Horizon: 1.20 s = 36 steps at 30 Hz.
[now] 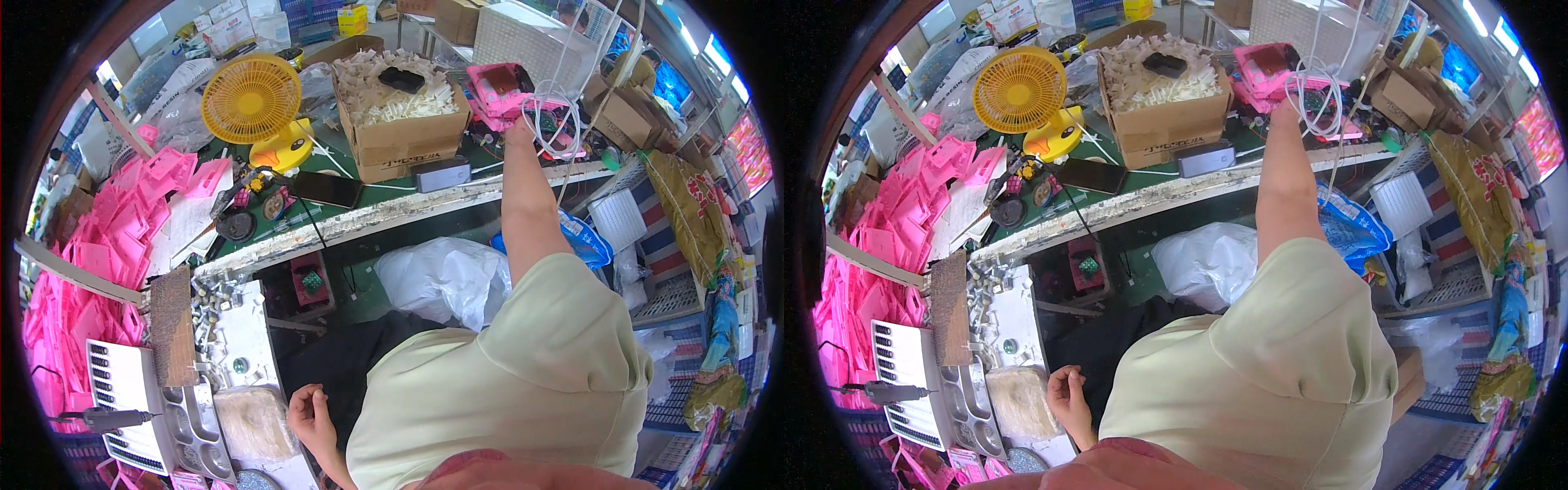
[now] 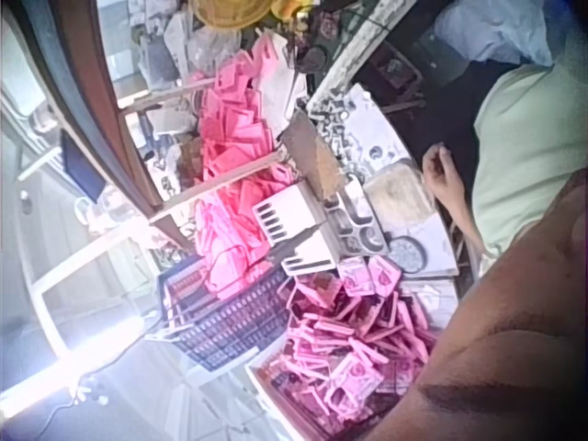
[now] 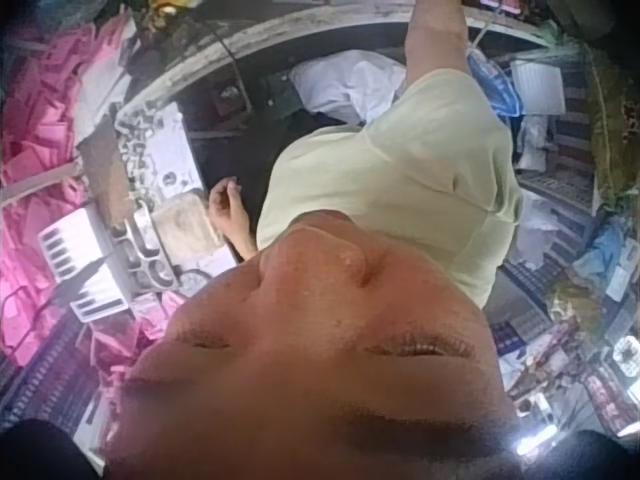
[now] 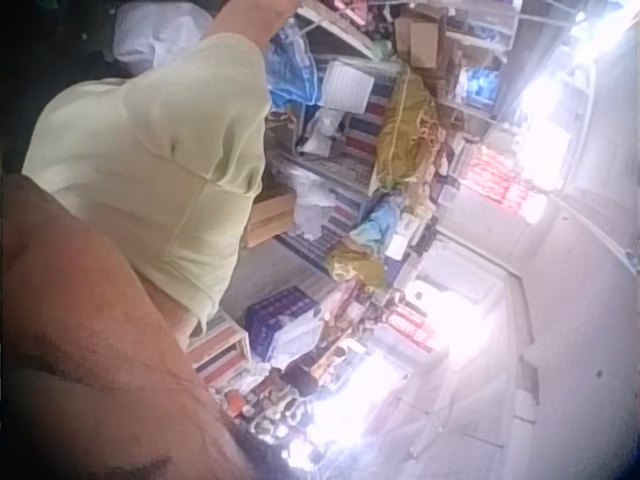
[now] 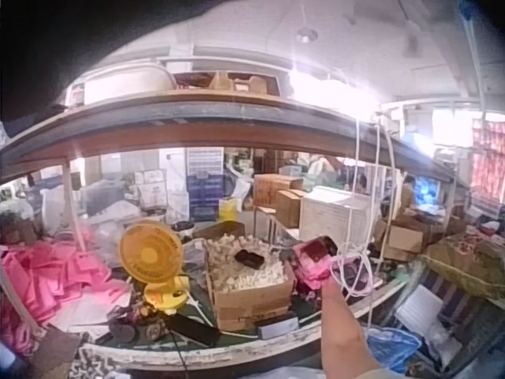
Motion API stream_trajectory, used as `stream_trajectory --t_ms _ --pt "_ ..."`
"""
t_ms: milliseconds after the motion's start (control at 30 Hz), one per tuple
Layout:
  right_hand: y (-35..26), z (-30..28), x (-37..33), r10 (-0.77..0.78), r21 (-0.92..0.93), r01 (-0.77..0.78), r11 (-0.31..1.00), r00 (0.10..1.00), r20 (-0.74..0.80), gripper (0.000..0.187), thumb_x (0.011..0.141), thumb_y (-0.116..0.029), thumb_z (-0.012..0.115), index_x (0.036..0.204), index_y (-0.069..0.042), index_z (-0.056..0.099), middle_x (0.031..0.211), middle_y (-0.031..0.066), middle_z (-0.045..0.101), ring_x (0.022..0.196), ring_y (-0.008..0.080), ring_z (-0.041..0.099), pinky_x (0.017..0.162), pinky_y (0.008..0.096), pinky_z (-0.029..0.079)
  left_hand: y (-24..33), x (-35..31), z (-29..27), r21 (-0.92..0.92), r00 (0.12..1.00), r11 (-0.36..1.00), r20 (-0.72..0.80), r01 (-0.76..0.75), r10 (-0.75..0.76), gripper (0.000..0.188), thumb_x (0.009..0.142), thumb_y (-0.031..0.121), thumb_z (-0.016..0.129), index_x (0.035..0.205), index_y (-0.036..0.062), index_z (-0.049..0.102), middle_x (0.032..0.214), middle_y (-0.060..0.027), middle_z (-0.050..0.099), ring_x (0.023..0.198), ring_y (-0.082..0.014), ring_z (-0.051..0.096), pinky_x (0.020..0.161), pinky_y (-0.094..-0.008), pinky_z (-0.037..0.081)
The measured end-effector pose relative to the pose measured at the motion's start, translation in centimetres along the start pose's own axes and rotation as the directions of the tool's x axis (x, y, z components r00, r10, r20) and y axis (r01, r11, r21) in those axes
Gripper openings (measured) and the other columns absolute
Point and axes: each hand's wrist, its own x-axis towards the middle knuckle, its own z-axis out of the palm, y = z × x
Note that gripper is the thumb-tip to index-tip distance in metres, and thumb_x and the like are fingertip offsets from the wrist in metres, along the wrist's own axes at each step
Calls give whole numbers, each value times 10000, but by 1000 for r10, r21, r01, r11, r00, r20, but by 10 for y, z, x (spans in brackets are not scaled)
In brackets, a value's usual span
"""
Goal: Assemble pink plastic toy units by soldering electronic components and fastening the casing with screws.
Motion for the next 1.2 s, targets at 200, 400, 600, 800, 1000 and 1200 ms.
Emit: stream_trajectory --t_ms 200,400,600,800,1000,1200 --pt "-16 68 -7 -73 85 54 995 969 234 333 1002 -267 530 1290 -116 600 1278 117 658 1150 315 637 978 637 453 4 6 4 34 999 999 46 -28 27 66 963 42 646 971 -23 658 901 -40 670 757 -78 595 692 -210 475" --pt "-10 136 -19 -77 150 18 989 913 400 348 1012 -300 523 1293 -110 602 1269 119 662 1146 304 643 998 593 472 13 10 8 71 993 996 109 -56 48 71 962 53 659 976 -17 661 923 -43 675 781 -83 598 709 -218 483" --pt "24 201 -55 -8 158 -92 983 842 540 367 1021 -333 517 1295 -105 604 1261 122 666 1141 294 648 1019 550 492 26 16 15 162 990 982 112 -98 80 64 923 24 677 962 -26 669 886 -57 687 772 -98 632 720 -237 515" --pt "51 259 -113 236 89 -350 932 776 585 377 1021 -386 529 1252 -103 623 1245 129 669 1132 278 652 1007 510 532 40 9 22 191 984 971 132 -146 122 57 927 23 672 960 -23 670 859 -37 674 752 -81 616 702 -226 502" --pt "63 267 -205 325 13 -451 892 663 675 373 1025 -384 522 1267 -111 599 1216 111 656 1115 272 644 989 496 530 52 -4 24 218 983 961 110 -168 147 63 921 23 672 962 -25 671 861 -31 673 749 -79 616 705 -223 499" --pt "50 191 -277 202 -34 -423 906 361 910 510 1017 -404 552 1408 -80 496 1332 112 607 1193 251 620 1034 462 513 38 -13 25 -184 987 977 93 -111 130 269 936 63 674 1180 -21 599 1104 -89 661 928 -116 643 813 -260 523"
